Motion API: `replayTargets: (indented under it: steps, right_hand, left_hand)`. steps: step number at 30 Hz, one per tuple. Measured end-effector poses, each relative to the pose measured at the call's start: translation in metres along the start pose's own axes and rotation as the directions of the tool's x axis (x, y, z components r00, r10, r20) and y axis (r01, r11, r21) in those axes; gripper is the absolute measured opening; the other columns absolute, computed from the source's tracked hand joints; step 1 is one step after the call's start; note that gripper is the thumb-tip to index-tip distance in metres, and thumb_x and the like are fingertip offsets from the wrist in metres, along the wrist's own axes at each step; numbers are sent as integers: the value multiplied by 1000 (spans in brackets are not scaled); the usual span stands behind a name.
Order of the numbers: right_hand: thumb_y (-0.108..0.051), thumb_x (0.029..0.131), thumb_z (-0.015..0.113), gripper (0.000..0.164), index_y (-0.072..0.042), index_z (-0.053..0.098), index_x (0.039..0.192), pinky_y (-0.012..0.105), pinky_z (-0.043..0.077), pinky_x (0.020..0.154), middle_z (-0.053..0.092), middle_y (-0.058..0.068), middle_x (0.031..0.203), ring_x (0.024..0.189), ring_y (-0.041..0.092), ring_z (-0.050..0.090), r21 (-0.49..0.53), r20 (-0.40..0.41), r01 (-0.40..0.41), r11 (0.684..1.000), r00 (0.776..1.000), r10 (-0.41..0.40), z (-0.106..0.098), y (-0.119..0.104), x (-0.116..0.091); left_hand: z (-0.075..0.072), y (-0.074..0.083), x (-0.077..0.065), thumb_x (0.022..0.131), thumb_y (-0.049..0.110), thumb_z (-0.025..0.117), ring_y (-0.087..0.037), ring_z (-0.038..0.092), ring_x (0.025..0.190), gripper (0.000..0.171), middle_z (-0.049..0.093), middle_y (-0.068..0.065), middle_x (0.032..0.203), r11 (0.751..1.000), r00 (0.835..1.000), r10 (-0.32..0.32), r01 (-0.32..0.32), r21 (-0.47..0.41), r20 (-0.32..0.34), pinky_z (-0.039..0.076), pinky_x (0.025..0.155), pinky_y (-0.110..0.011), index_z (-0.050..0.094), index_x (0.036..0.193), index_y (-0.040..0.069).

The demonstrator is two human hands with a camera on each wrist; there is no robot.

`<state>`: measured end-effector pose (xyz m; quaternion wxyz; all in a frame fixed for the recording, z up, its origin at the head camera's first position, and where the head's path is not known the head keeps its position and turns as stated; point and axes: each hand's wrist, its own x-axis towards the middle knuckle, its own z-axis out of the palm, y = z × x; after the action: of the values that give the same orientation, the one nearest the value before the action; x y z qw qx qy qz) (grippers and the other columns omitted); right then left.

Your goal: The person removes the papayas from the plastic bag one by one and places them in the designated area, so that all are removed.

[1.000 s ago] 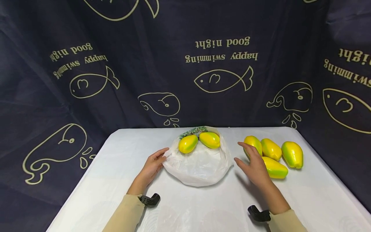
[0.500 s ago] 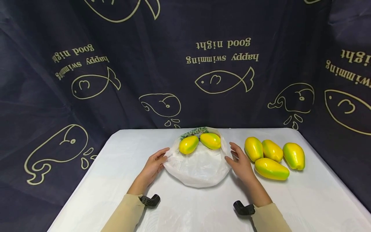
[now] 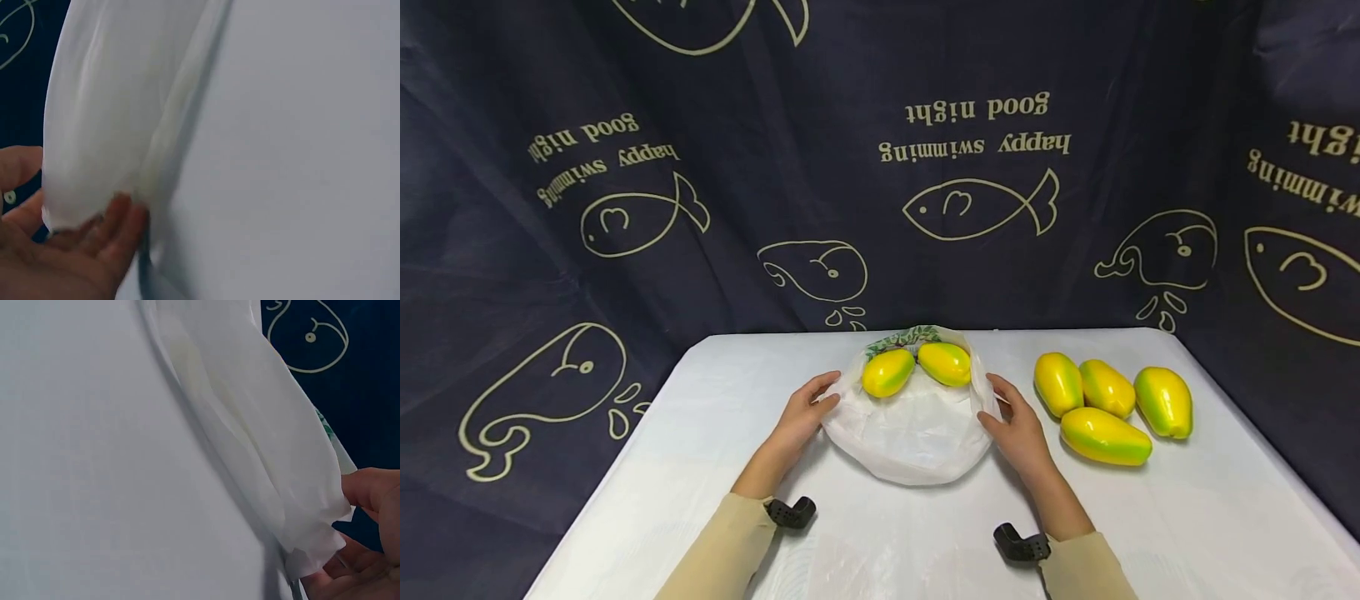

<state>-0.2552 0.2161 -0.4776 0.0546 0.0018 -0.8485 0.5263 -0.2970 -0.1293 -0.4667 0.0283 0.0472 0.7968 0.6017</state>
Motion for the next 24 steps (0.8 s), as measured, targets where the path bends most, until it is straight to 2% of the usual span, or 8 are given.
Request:
replayTargets:
  steps: [2,5,7,10,14,18,24]
  right_hand:
    - [-13,98,61,63,-17,35,155,51,44,110,38,20,157,140,42,45,-1,0,16,1000,1000,-16,0,2,-1]
    - [-13,98,62,61,-18,38,154,47,46,108,37,17,158,140,41,45,1,4,23,1000,1000,-23,0,4,-1]
    - [-13,98,61,61,-19,39,154,47,46,108,37,15,159,141,40,44,-2,1,13,1000,1000,-13,0,5,-2]
    - [-13,98,61,59,-20,40,153,50,43,110,36,14,160,141,40,44,-8,-13,-16,1000,1000,16,0,6,-2]
    - [-14,98,61,56,-17,44,151,54,39,114,37,14,160,142,39,42,-9,-30,-42,999,999,42,1,5,-3]
    - [-14,98,61,51,-14,49,148,56,36,117,40,15,158,144,39,39,-2,-38,-35,999,999,35,2,4,-3]
    - [-14,99,61,49,-12,51,146,56,36,117,41,16,157,145,38,38,11,-36,-27,1000,999,27,2,6,-3]
  left_hand:
    - [1,7,2,99,19,59,-36,40,144,47,47,-12,153,999,1000,10,-9,43,-18,32,119,-53,51,146,15]
    - [4,15,4,99,20,59,-39,42,142,49,44,-14,155,994,999,20,-15,104,-41,37,116,-54,49,147,14]
    - [6,21,8,98,23,61,-38,42,143,51,43,-13,156,988,998,17,-8,155,-58,38,116,-55,49,147,17]
    - [10,28,13,97,26,63,-36,38,146,53,42,-12,156,965,995,71,-52,256,-65,33,119,-55,49,148,17]
    - [17,37,19,95,26,66,-34,40,145,55,46,-13,154,920,981,187,-157,360,-49,30,119,-58,50,146,14]
    - [25,45,23,93,23,68,-32,44,142,55,49,-12,151,888,964,265,-241,391,-8,32,118,-56,52,144,11]
    - [38,52,29,93,21,71,-29,50,136,55,53,-9,147,886,964,260,-262,383,60,44,113,-45,53,144,13]
